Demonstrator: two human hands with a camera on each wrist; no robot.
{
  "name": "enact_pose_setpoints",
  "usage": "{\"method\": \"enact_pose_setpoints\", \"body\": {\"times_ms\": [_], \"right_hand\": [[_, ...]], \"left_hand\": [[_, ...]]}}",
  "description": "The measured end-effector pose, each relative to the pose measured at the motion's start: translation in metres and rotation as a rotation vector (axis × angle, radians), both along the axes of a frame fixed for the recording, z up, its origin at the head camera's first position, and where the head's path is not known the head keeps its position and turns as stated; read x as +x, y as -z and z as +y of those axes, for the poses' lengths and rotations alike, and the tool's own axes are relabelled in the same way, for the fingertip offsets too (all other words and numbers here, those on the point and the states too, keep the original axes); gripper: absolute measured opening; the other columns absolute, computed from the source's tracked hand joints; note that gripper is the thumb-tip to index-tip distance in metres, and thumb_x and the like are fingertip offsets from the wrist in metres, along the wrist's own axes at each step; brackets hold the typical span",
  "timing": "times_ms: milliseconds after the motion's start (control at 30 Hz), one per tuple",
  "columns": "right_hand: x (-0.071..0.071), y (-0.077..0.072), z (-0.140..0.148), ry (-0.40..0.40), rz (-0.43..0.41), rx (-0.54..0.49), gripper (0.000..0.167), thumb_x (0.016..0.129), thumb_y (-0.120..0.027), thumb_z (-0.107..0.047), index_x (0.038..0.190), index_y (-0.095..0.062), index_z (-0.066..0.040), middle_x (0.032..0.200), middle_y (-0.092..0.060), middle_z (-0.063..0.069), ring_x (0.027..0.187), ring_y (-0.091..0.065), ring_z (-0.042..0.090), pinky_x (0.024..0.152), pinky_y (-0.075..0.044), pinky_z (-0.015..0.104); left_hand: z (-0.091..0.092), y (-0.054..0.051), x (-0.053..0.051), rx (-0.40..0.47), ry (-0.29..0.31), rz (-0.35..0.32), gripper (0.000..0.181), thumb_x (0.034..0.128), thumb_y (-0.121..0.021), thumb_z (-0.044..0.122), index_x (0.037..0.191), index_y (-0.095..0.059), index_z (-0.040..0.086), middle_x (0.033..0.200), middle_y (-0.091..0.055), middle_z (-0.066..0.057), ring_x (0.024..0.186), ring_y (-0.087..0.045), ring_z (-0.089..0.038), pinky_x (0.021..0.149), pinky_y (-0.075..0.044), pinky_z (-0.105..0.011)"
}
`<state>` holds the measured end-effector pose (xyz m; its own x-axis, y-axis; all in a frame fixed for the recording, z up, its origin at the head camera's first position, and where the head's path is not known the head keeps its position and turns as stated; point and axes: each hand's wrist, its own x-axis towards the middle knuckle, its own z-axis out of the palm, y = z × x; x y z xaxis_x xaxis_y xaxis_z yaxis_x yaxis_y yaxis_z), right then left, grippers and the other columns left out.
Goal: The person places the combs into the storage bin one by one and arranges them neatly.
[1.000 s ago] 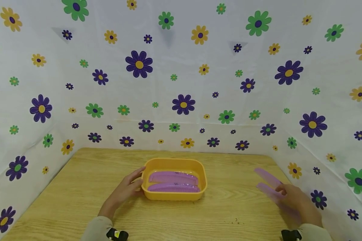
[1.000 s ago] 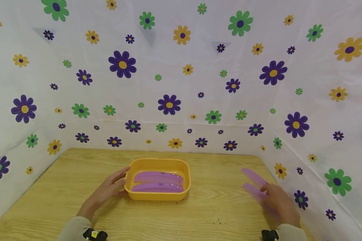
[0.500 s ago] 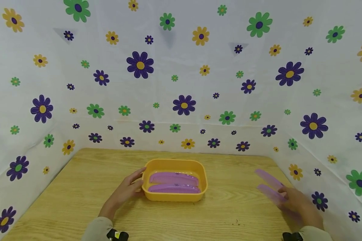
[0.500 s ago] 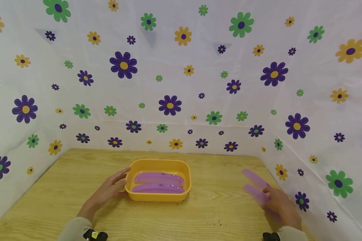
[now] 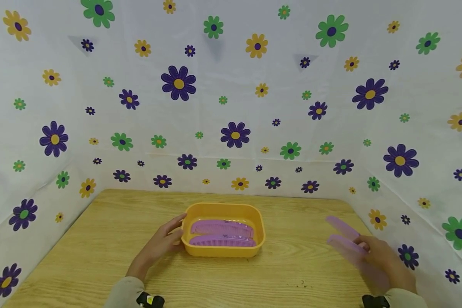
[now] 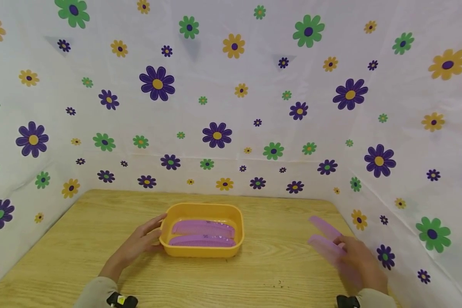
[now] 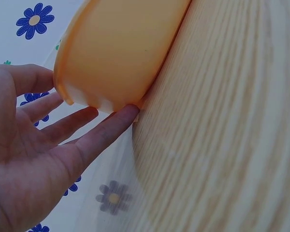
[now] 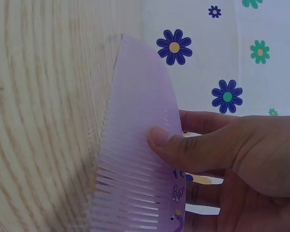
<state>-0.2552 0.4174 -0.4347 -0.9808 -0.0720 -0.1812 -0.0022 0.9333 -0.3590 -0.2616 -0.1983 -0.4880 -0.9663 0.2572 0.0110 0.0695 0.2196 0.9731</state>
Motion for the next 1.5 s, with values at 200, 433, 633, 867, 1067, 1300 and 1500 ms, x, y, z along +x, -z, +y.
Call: {"method": "enact_pose_setpoints", "body": {"times_ms": [200,433,633,867,1067,1300,1500], "right_hand": [[-0.001,-0.002,0.000,-0.021,0.018,0.004,0.032,0.089,-0.060,0.012,0.120,-0.065,0.007,0.102,-0.071,0.021,0.093,-0.066,0.031,0.082,-0.057,0.052],[-0.001,-0.006,-0.002,-0.052,0.050,0.000,0.030,0.087,-0.063,0.010,0.116,-0.068,0.005,0.095,-0.072,0.014,0.087,-0.065,0.027,0.076,-0.058,0.047],[0.000,-0.007,-0.007,-0.048,0.058,-0.006,0.028,0.089,-0.066,0.007,0.117,-0.069,0.003,0.093,-0.072,0.011,0.085,-0.064,0.024,0.074,-0.057,0.044],[0.003,-0.014,-0.016,-0.077,0.083,-0.028,0.030,0.088,-0.062,0.010,0.117,-0.069,0.004,0.093,-0.071,0.013,0.084,-0.063,0.024,0.071,-0.056,0.039],[0.003,-0.018,-0.021,-0.149,0.144,-0.063,0.028,0.088,-0.062,0.010,0.115,-0.069,0.005,0.091,-0.072,0.012,0.081,-0.063,0.021,0.066,-0.053,0.030],[-0.001,-0.022,-0.030,-0.169,0.144,-0.067,0.028,0.088,-0.061,0.009,0.115,-0.070,0.005,0.090,-0.071,0.010,0.082,-0.061,0.019,0.066,-0.052,0.029],[-0.006,-0.027,-0.042,-0.211,0.198,-0.060,0.027,0.087,-0.062,0.010,0.111,-0.071,0.003,0.087,-0.069,0.008,0.080,-0.059,0.018,0.065,-0.049,0.027]], "left_hand": [[-0.001,0.000,0.000,0.007,0.002,0.003,0.057,0.1098,-0.044,0.013,0.164,-0.027,0.011,0.167,-0.025,-0.028,0.144,-0.045,-0.051,0.099,-0.060,-0.048],[-0.003,-0.002,0.000,0.035,0.049,0.011,0.057,0.1105,-0.043,0.013,0.164,-0.023,0.007,0.167,-0.020,-0.032,0.145,-0.042,-0.053,0.100,-0.059,-0.051],[-0.003,-0.002,0.002,0.023,0.036,0.011,0.058,0.1100,-0.045,0.014,0.164,-0.025,0.009,0.168,-0.021,-0.031,0.146,-0.041,-0.052,0.101,-0.059,-0.051],[-0.002,-0.001,0.003,0.014,0.029,0.008,0.058,0.1095,-0.045,0.014,0.164,-0.025,0.008,0.167,-0.022,-0.031,0.144,-0.045,-0.052,0.099,-0.060,-0.050],[-0.003,-0.001,0.003,0.009,0.020,0.007,0.058,0.1096,-0.046,0.016,0.164,-0.026,0.009,0.168,-0.021,-0.030,0.145,-0.043,-0.052,0.099,-0.060,-0.049],[-0.002,-0.003,0.003,0.000,0.000,0.003,0.057,0.1095,-0.045,0.015,0.164,-0.027,0.010,0.167,-0.024,-0.028,0.144,-0.046,-0.050,0.099,-0.060,-0.048],[-0.002,-0.001,0.002,0.009,0.020,0.014,0.057,0.1096,-0.044,0.014,0.164,-0.025,0.008,0.167,-0.022,-0.031,0.144,-0.044,-0.052,0.099,-0.060,-0.049]]}}
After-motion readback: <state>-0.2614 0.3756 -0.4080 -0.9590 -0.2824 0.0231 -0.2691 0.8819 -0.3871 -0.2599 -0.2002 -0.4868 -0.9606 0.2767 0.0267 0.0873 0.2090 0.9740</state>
